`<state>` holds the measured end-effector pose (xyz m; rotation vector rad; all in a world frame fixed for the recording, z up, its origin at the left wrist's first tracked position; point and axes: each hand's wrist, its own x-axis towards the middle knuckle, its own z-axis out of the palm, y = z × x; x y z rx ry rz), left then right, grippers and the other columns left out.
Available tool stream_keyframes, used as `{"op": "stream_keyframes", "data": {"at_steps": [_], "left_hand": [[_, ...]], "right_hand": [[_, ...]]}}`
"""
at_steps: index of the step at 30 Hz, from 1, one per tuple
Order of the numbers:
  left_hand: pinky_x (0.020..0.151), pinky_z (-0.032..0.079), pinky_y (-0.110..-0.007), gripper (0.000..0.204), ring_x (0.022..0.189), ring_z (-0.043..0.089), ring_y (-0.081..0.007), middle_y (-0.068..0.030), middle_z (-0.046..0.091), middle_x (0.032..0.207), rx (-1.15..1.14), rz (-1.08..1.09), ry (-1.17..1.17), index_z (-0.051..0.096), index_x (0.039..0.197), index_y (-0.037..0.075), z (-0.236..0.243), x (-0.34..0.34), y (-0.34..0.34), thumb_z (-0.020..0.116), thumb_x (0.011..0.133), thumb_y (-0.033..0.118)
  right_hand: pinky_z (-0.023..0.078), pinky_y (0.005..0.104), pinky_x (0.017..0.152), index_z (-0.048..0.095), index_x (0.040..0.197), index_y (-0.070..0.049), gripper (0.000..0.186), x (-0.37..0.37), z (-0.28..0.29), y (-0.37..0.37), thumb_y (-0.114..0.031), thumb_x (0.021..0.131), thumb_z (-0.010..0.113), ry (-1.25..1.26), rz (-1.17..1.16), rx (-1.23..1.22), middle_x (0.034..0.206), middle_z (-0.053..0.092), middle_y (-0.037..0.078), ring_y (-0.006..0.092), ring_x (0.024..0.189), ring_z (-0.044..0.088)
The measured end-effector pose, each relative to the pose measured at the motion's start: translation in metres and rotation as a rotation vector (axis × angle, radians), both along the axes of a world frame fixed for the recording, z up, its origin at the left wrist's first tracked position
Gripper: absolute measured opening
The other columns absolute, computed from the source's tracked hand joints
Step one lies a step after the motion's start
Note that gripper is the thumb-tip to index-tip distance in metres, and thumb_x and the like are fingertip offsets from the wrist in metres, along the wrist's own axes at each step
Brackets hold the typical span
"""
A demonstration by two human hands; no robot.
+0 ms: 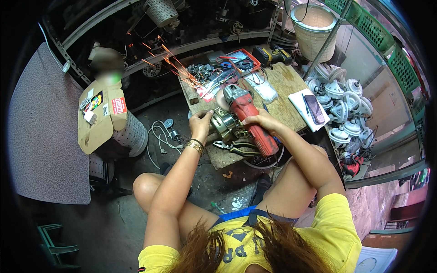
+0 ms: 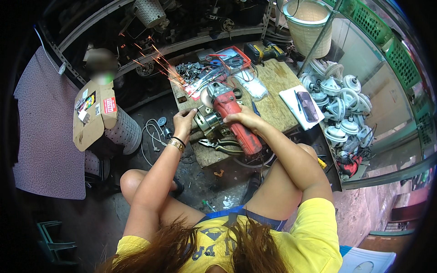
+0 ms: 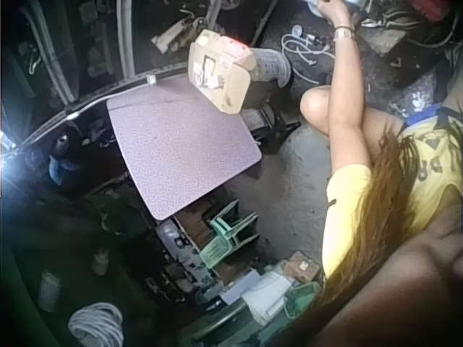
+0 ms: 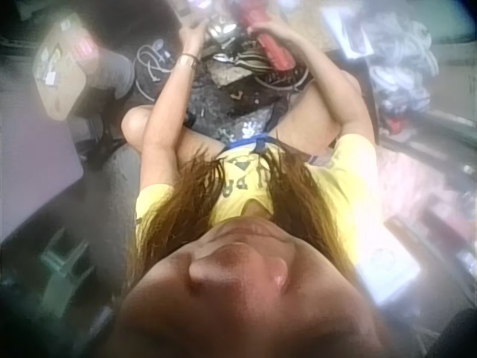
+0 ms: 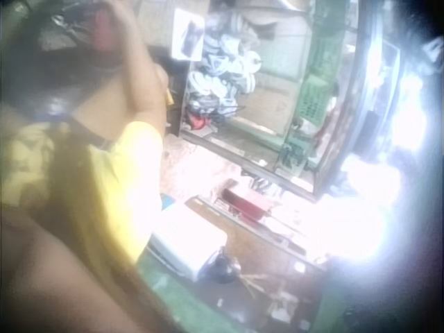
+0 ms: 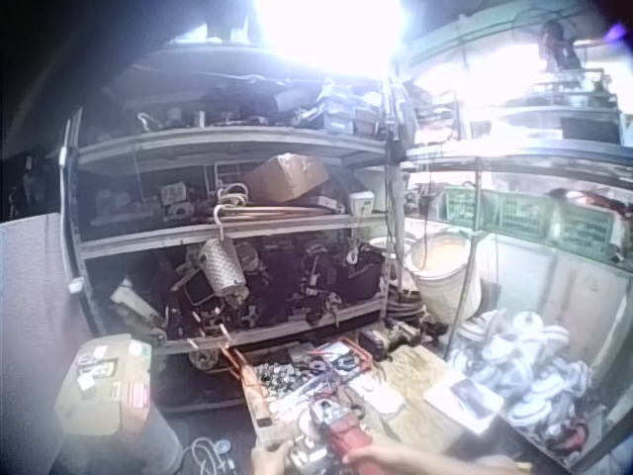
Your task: The person uses an angle grinder to grind and shape a metal appliance component on a workbench, then handles the part by hand and with pliers.
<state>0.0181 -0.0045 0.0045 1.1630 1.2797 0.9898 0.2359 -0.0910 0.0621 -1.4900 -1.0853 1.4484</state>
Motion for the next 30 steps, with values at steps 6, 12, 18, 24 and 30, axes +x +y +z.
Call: {"op": "stream_keyframes", "data": {"at_steps": [6, 12, 18, 24, 30], "left_hand": [[0.072, 0.047, -0.027, 0.024, 0.077, 0.06, -0.0121, -0.0073, 0.069, 0.087, 0.005, 0.005, 0.014, 0.07, 0.095, -0.004, 0.0, -0.003, -0.001, 0.071, 0.083, 0.017], [0.072, 0.047, -0.027, 0.024, 0.077, 0.059, -0.0119, -0.0072, 0.069, 0.088, -0.023, 0.002, 0.003, 0.07, 0.095, -0.004, 0.007, 0.0, -0.007, 0.071, 0.083, 0.017], [0.073, 0.046, -0.027, 0.024, 0.077, 0.059, -0.0117, -0.0072, 0.069, 0.088, 0.035, 0.011, -0.023, 0.069, 0.096, -0.004, 0.0, 0.0, -0.006, 0.07, 0.083, 0.017], [0.073, 0.046, -0.026, 0.023, 0.077, 0.059, -0.0115, -0.0075, 0.069, 0.088, 0.016, -0.001, -0.033, 0.069, 0.097, -0.004, 0.0, 0.002, -0.004, 0.07, 0.084, 0.016], [0.073, 0.046, -0.026, 0.023, 0.078, 0.059, -0.0112, -0.0068, 0.069, 0.089, 0.017, -0.005, -0.035, 0.069, 0.097, -0.004, 0.0, 0.001, -0.004, 0.07, 0.084, 0.015]], "right_hand": [[0.051, 0.0298, 0.067, 0.056, 0.109, -0.004, 0.047, 0.001, 0.007, 0.0, -0.016, 0.068, 0.077, 0.0, -0.024, 0.009, 0.09, 0.061, 0.006, 0.0151, 0.075, 0.06], [0.052, 0.0307, 0.065, 0.055, 0.109, -0.004, 0.047, 0.006, 0.009, -0.006, -0.016, 0.069, 0.076, 0.043, -0.042, 0.038, 0.088, 0.06, 0.006, 0.015, 0.073, 0.06], [0.052, 0.03, 0.067, 0.055, 0.109, -0.003, 0.048, 0.001, 0.014, -0.008, -0.017, 0.069, 0.077, 0.025, -0.006, -0.039, 0.088, 0.06, 0.006, 0.0149, 0.075, 0.06], [0.051, 0.0301, 0.072, 0.057, 0.108, -0.003, 0.049, 0.005, -0.003, -0.003, -0.019, 0.067, 0.078, -0.025, 0.01, 0.007, 0.091, 0.062, 0.008, 0.0162, 0.079, 0.06], [0.051, 0.0303, 0.069, 0.057, 0.108, -0.003, 0.048, 0.002, -0.001, 0.0, -0.019, 0.067, 0.078, -0.034, -0.001, 0.019, 0.091, 0.062, 0.008, 0.0165, 0.077, 0.061]]}}
